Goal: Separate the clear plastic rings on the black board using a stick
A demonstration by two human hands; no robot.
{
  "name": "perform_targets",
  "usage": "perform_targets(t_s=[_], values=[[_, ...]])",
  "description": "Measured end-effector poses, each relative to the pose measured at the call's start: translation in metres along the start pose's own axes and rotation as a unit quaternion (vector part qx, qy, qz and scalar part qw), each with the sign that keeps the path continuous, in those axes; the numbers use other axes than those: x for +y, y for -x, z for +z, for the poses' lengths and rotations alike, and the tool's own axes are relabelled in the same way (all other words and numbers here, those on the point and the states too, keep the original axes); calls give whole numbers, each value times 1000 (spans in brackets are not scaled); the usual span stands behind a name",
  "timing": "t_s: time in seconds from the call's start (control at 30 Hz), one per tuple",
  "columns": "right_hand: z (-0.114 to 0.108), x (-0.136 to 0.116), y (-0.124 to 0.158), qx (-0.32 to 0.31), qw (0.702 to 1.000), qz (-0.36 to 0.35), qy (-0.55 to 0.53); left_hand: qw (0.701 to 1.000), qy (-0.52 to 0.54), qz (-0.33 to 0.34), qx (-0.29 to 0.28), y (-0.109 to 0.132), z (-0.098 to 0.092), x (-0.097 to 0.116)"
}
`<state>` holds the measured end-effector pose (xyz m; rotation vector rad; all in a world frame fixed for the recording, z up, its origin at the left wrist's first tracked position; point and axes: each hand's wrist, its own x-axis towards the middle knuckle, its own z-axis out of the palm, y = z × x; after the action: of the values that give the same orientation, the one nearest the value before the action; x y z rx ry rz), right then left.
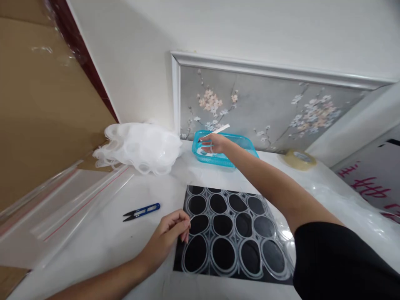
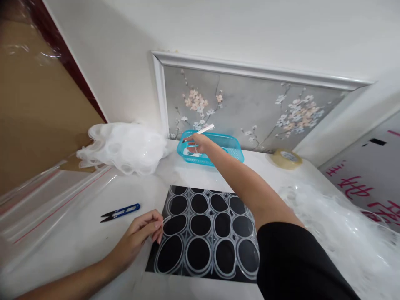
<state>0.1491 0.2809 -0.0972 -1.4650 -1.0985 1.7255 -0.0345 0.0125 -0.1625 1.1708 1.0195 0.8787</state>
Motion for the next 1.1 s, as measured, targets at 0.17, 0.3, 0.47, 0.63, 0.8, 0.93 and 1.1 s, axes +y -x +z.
perform_targets(t_s=[0.17,0.3,0.47,0.63,0.8,0.93,1.1], values=[[13,-2,-20,2,996,34,78,1000,12,5,4,-1,2,0],[17,-10,-25,1,991,57,118,1000,15,-1,6,0,4,6],[16,-18,-18,-21,987,75,140,1000,13,3,1,0,5,9],[19,-19,-16,-4,981,82,178,1000,4,8,-5,1,5,9],[24,-22,-15,14,976,77,205,1000,3,7,-4,2,4,11],[16,-29,-8,3,977,62,205,1000,-6,10,-2,1,3,12],[11,-32,-3,8,973,43,228,1000,-11,7,-6,-1,4,10]])
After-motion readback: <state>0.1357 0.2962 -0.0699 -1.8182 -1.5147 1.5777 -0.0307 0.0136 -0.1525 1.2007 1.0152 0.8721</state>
